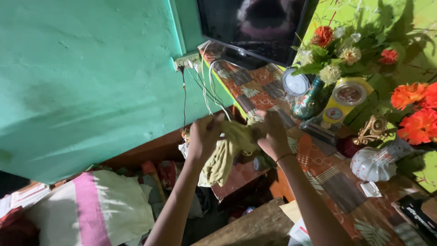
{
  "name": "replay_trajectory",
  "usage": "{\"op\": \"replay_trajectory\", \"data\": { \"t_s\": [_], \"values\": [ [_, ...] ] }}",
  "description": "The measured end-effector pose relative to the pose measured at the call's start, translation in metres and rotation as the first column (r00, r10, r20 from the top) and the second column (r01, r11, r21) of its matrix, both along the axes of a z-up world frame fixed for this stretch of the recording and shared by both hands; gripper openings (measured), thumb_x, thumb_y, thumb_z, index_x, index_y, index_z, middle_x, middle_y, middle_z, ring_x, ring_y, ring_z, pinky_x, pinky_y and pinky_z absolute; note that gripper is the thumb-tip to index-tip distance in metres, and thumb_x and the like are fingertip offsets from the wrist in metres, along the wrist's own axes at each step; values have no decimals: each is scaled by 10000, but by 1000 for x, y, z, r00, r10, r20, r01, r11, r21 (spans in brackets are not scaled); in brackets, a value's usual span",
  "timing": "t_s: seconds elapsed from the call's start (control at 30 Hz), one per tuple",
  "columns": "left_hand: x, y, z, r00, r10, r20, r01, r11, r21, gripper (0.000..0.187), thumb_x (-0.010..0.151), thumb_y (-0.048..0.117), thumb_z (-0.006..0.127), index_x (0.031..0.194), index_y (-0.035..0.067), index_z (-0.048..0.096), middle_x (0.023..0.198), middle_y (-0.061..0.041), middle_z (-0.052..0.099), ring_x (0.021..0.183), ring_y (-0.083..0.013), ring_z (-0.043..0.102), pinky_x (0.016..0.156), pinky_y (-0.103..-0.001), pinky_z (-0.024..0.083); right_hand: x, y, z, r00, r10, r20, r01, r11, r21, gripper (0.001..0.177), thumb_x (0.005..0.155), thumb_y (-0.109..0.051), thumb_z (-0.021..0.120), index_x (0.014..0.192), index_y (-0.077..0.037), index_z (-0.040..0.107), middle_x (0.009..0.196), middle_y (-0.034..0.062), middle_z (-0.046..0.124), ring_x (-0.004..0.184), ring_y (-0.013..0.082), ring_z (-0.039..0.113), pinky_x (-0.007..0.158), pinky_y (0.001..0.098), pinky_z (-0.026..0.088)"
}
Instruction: The person wipes a small table, then moves to a bed to fold a sheet and blanket. They then dip a cloth into a bucket of water, wring it out, and proceed to wipe a wooden chair, a shelf with decorative items, and a television screen.
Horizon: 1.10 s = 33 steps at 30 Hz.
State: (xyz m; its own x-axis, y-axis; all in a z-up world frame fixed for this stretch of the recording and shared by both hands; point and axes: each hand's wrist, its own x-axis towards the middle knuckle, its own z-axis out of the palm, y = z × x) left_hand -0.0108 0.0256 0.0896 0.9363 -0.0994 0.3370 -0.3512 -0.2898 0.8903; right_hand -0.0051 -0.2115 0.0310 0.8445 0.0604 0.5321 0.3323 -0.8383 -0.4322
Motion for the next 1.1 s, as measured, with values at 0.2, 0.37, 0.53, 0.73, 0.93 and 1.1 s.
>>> {"op": "replay_trajectory", "data": {
  "t_s": [0.2, 0.37, 0.53, 0.73, 0.93, 1.1],
  "values": [
    [13, -20, 39, 995, -98, 13, 99, 988, -119, 376, 1020, 272, 636, 832, -41, 727, 698, -103, 714, 576, -124, 651, 519, -301, 554, -31, 44, -15, 854, 520, -15, -428, 719, 547, 995, 852, -364, 845, 1591, -6, 283, 1603, 196, 354, 1487, 330, 310, 1145, 476, 315],
    [15, -3, 44, 991, -87, -97, 45, 927, -372, 338, 979, 257, 605, 904, -49, 729, 818, -151, 767, 686, -188, 785, 631, -341, 636, -40, 50, -6, 827, 480, -292, -226, 760, 610, 719, 805, -522, 772, 1346, -71, 626, 1224, 90, 751, 1128, 209, 706, 995, 373, 540],
    [34, 45, -14, 976, 20, -218, -146, 802, -579, 370, 1025, 255, 599, 903, -74, 714, 812, -146, 730, 684, -195, 727, 628, -317, 642, -27, 17, 15, 678, 281, -679, -163, 958, 234, 607, 815, -516, 767, 1216, -61, 729, 1047, 134, 778, 931, 220, 714, 867, 368, 554],
    [56, 68, -113, 967, 176, -182, -214, 952, -218, 219, 978, 133, 619, 1030, -58, 710, 777, -134, 744, 658, -221, 679, 568, -349, 517, 3, -5, -15, 673, 727, -134, -274, 414, 868, 567, 933, -417, 706, 1286, 26, 687, 1195, 100, 738, 1091, 181, 658, 955, 338, 518],
    [40, -1, -93, 899, -312, -307, 149, 878, -455, 634, 945, 316, 564, 1529, 140, 393, 1430, -74, 529, 1256, -236, 574, 967, -422, 544, 26, 8, -80, 812, 579, 76, -117, 35, 992, 599, 949, -325, 634, 1437, 4, 520, 1324, 132, 654, 1172, 210, 634, 1001, 370, 509],
    [39, -45, -67, 697, -496, -518, 49, 753, -656, 607, 1006, 343, 470, 1580, 239, 299, 1420, -82, 558, 1260, -250, 569, 975, -445, 516, 53, 15, -122, 883, 455, -116, -147, 502, 852, 517, 1140, -370, 515, 1388, 72, 619, 1096, 217, 572, 1051, 281, 553, 933, 406, 496]
  ]
}}
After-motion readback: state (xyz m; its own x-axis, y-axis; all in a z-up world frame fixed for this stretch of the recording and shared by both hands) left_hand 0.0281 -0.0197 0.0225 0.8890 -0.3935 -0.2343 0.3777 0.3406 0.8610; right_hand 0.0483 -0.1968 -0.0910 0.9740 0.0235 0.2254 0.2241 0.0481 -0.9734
